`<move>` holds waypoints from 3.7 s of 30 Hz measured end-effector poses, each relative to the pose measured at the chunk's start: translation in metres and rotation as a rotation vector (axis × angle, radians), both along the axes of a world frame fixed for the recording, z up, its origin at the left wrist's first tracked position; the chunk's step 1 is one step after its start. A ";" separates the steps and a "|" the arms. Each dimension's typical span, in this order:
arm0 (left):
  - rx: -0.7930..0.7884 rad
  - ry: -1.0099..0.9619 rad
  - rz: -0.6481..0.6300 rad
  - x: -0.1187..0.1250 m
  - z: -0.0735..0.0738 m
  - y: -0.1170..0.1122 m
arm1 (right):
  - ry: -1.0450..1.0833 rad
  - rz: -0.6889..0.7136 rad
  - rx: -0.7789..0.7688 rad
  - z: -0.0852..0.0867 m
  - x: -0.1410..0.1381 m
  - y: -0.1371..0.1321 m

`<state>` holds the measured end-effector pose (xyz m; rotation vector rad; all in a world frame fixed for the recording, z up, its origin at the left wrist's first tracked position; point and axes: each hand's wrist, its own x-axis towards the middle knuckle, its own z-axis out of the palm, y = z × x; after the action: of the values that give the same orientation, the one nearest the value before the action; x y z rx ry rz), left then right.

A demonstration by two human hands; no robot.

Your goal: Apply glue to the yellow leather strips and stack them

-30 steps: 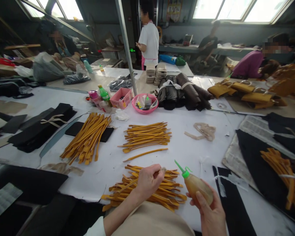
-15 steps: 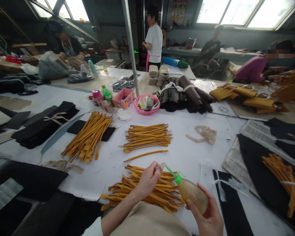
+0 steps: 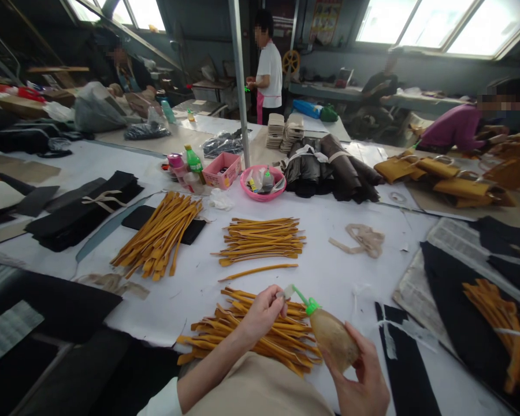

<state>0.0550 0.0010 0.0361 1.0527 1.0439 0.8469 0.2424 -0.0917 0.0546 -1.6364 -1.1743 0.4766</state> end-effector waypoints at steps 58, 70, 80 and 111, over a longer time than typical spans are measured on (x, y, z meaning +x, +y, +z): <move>-0.024 -0.008 0.062 -0.002 -0.011 0.002 | 0.150 0.009 -0.109 -0.032 0.001 -0.008; -0.070 -0.077 0.055 0.000 -0.010 0.000 | 0.229 -0.063 -0.116 -0.035 0.003 -0.001; -0.087 -0.094 0.055 0.000 -0.002 0.001 | 0.368 -0.125 -0.164 -0.030 -0.002 0.003; -0.014 -0.021 0.058 0.000 -0.016 0.006 | 0.324 0.027 -0.247 -0.027 0.007 0.007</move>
<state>0.0554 0.0072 0.0198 1.0039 1.0657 0.8945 0.2495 -0.0847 0.0273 -1.6734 -0.9232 0.8978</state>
